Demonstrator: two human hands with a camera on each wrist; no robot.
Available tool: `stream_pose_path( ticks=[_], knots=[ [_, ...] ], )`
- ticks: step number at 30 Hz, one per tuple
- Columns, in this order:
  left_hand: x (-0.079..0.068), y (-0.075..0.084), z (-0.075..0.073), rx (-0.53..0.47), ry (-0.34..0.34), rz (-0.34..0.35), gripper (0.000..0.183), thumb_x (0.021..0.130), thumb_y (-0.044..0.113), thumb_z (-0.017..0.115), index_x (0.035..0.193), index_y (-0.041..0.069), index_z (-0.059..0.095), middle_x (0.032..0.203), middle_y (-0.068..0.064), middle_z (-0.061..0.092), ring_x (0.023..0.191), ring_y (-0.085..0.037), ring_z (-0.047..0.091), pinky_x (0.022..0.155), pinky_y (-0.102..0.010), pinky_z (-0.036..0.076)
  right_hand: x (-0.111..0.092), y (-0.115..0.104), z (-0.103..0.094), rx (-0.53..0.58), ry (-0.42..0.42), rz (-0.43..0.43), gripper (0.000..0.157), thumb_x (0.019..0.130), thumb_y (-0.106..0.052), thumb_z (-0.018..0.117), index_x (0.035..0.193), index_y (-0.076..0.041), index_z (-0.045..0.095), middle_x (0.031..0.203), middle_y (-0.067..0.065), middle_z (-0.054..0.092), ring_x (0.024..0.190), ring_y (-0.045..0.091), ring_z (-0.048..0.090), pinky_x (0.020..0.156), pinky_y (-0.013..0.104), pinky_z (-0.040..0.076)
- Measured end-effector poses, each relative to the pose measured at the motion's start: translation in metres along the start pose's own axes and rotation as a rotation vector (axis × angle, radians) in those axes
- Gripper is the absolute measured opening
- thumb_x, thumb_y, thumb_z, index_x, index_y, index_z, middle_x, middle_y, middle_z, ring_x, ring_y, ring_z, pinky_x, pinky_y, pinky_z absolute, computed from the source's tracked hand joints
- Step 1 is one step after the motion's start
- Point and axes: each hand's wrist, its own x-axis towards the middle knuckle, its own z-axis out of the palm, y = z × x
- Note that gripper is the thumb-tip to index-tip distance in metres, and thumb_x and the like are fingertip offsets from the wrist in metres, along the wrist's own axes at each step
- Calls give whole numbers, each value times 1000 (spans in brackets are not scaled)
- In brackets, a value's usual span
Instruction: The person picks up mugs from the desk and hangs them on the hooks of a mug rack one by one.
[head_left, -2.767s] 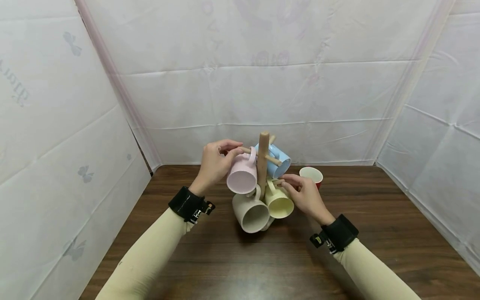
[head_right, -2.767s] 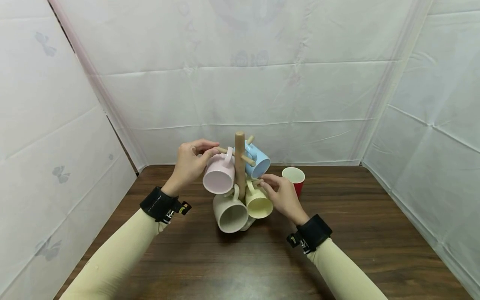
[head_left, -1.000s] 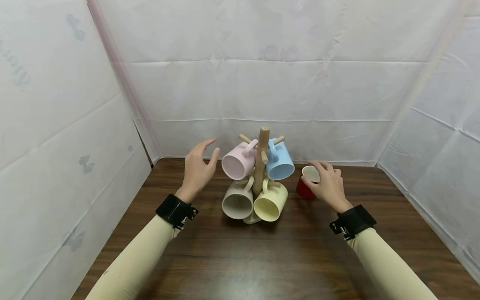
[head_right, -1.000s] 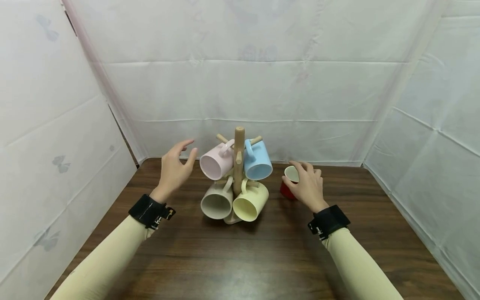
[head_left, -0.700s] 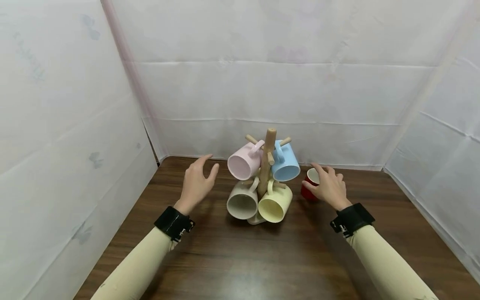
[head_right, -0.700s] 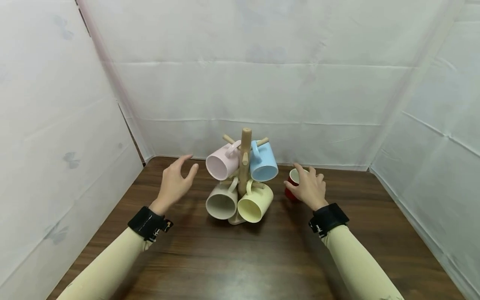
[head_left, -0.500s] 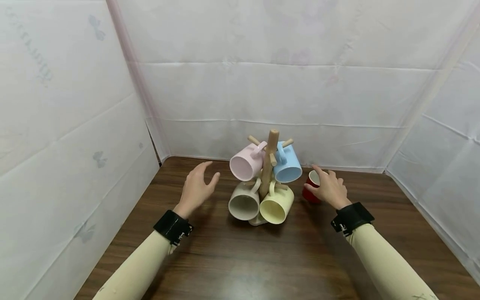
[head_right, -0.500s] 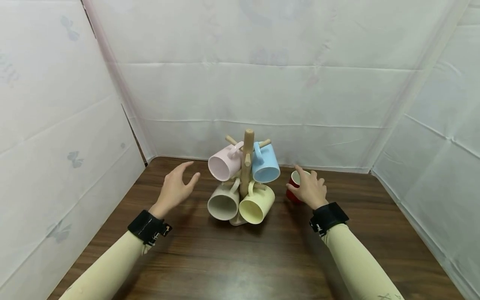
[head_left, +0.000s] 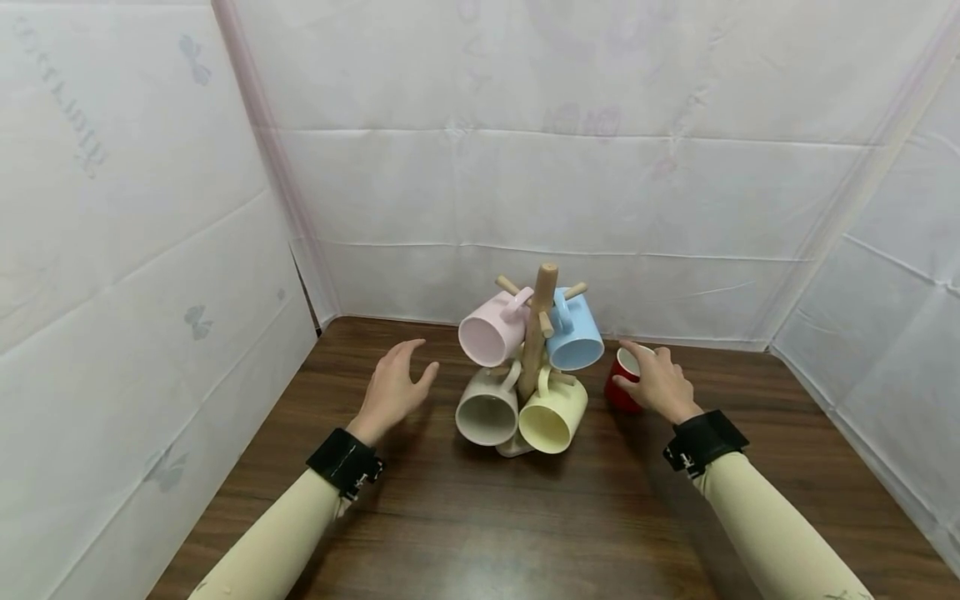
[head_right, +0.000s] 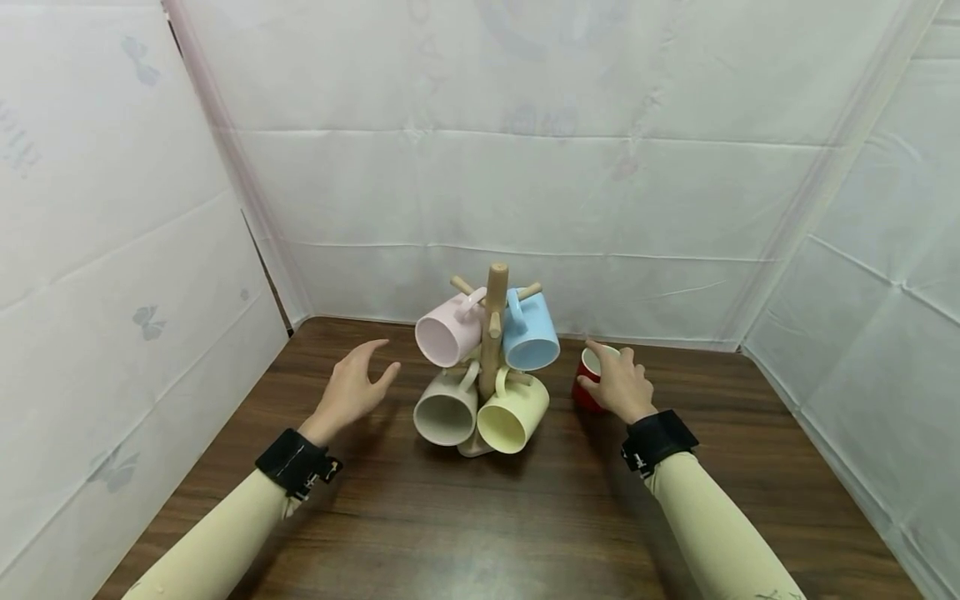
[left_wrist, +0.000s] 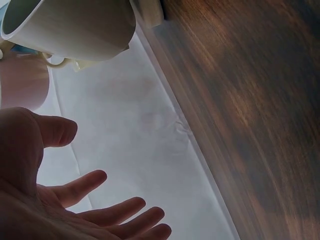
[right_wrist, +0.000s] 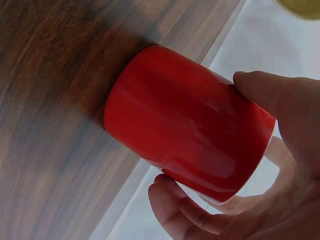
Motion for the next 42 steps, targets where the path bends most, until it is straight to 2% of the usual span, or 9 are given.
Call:
stream_pose_path(
  ticks=[12, 23, 30, 34, 42],
  knots=[
    [2, 1, 2, -1, -53, -46, 51, 91, 36, 56, 132, 8, 47, 135, -16, 45, 120, -35, 41, 95, -52, 39, 3, 2, -2, 7, 10, -10, 64, 84, -37, 66, 139, -18, 40, 121, 32, 40, 88, 45, 52, 53, 53, 49],
    [1, 8, 1, -72, -38, 5, 48, 92, 34, 56, 133, 12, 46, 135, -12, 47, 123, -28, 41, 97, -48, 38, 1, 4, -8, 35, 62, -26, 65, 82, -37, 68, 138, -19, 42, 120, 30, 42, 89, 41, 51, 56, 51, 48],
    [-1, 21, -6, -141, 21, 55, 46, 92, 37, 55, 133, 19, 47, 134, -7, 49, 121, -24, 43, 95, -48, 40, -8, 3, -18, 82, 135, -70, 66, 80, -34, 71, 137, -18, 43, 121, 28, 43, 93, 41, 50, 58, 52, 49],
    [-2, 31, -11, -182, 68, 80, 46, 93, 38, 54, 134, 22, 46, 134, -5, 49, 120, -23, 44, 94, -48, 40, -15, 0, -26, 124, 213, -130, 66, 78, -31, 73, 137, -17, 44, 121, 26, 44, 97, 40, 47, 62, 55, 49],
    [-13, 44, -9, -239, 124, 185, 44, 93, 35, 55, 134, 19, 47, 130, -3, 52, 112, -19, 49, 89, -47, 45, -46, 2, -33, 186, 332, -218, 65, 75, -26, 76, 134, -17, 48, 117, 19, 49, 102, 35, 45, 67, 56, 48]
  ],
)
